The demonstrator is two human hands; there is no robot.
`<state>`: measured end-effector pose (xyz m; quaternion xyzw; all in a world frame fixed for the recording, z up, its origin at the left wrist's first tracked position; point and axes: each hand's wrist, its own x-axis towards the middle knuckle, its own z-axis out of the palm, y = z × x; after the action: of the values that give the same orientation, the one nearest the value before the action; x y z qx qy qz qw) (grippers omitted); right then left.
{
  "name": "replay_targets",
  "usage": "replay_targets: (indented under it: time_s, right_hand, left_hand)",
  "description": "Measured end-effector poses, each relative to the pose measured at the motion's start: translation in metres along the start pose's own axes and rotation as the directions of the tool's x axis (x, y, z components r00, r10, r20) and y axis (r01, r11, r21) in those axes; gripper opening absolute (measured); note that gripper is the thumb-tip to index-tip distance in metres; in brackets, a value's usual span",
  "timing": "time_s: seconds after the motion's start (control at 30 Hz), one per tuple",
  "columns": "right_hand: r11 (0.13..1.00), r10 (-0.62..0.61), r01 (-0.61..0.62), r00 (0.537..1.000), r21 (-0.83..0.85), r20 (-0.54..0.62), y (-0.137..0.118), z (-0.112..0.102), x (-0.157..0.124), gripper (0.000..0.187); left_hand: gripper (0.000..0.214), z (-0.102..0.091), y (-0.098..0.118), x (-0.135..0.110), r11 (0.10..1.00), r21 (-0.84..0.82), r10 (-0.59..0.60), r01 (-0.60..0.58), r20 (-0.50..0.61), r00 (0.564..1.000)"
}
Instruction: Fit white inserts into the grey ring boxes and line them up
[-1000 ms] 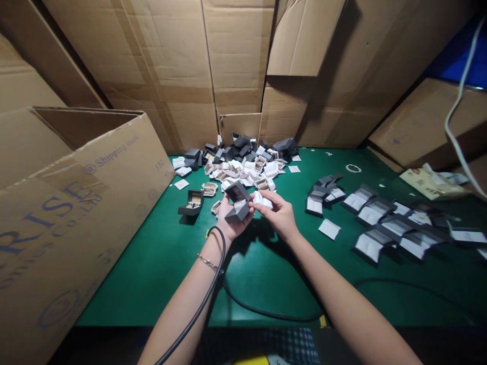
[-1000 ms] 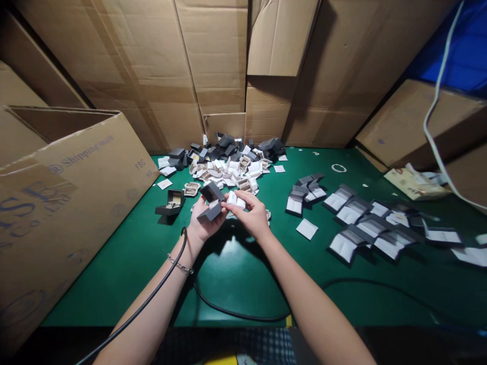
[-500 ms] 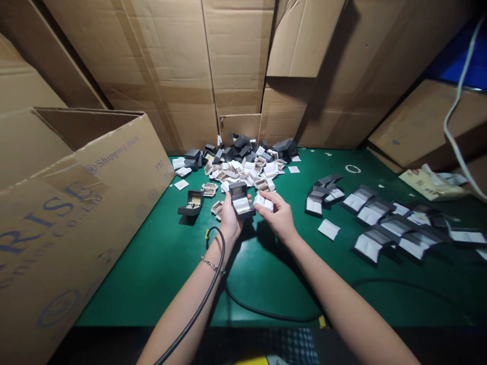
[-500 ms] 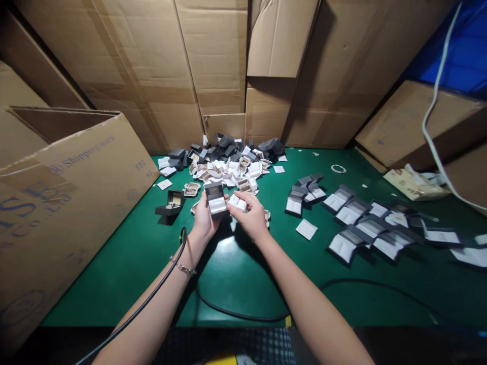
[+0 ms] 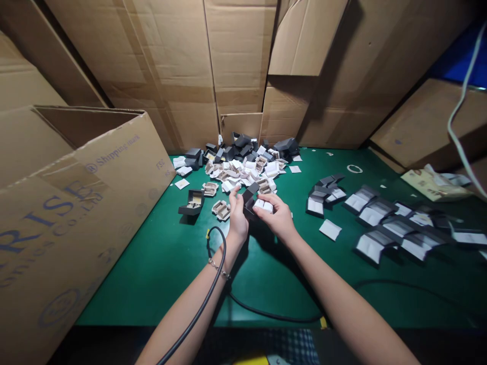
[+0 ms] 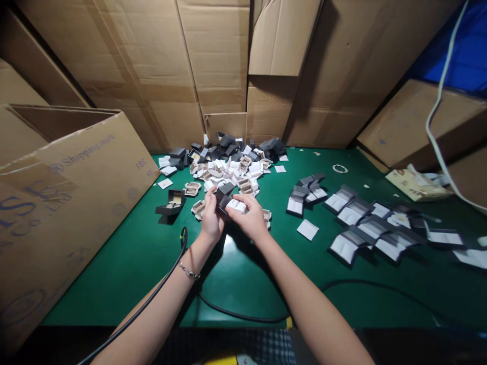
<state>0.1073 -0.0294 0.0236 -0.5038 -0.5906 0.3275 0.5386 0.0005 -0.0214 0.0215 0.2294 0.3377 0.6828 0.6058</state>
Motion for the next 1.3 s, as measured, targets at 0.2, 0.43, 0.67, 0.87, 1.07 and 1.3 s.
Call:
replay_targets:
  time_s: [0.2, 0.43, 0.67, 0.87, 1.07, 1.3]
  right_hand:
    - [0.999, 0.005, -0.005, 1.0, -0.033, 0.015, 0.0, 0.003, -0.001, 0.037]
    - [0.998, 0.028, -0.029, 0.999, -0.053, -0.015, 0.001, 0.004, 0.0, 0.037]
    - [0.995, 0.093, -0.091, 0.994, -0.029, 0.066, 0.001, 0.004, 0.0, 0.039]
    - [0.993, 0.114, -0.112, 0.991, -0.036, 0.068, 0.001, 0.004, 0.001, 0.04]
    - [0.998, 0.064, -0.062, 0.991, -0.023, 0.114, 0.0, 0.005, 0.001, 0.039]
    - [0.981, 0.171, -0.172, 0.985, 0.091, 0.02, 0.013, 0.013, -0.003, 0.07]
  left_hand:
    - [0.034, -0.004, -0.004, -0.002, 0.997, 0.06, 0.04, -0.043, 0.055, 0.998]
    - [0.04, -0.006, -0.007, -0.001, 0.993, 0.088, 0.068, -0.075, 0.087, 0.994]
    - [0.039, -0.008, -0.01, 0.0, 0.989, 0.124, 0.072, -0.084, 0.094, 0.993]
    - [0.041, -0.009, -0.011, 0.0, 0.983, 0.151, 0.089, -0.104, 0.104, 0.991]
    - [0.042, -0.011, -0.014, 0.001, 0.977, 0.181, 0.095, -0.112, 0.101, 0.99]
    - [0.04, -0.007, -0.013, -0.002, 0.991, 0.128, 0.043, -0.049, 0.053, 0.998]
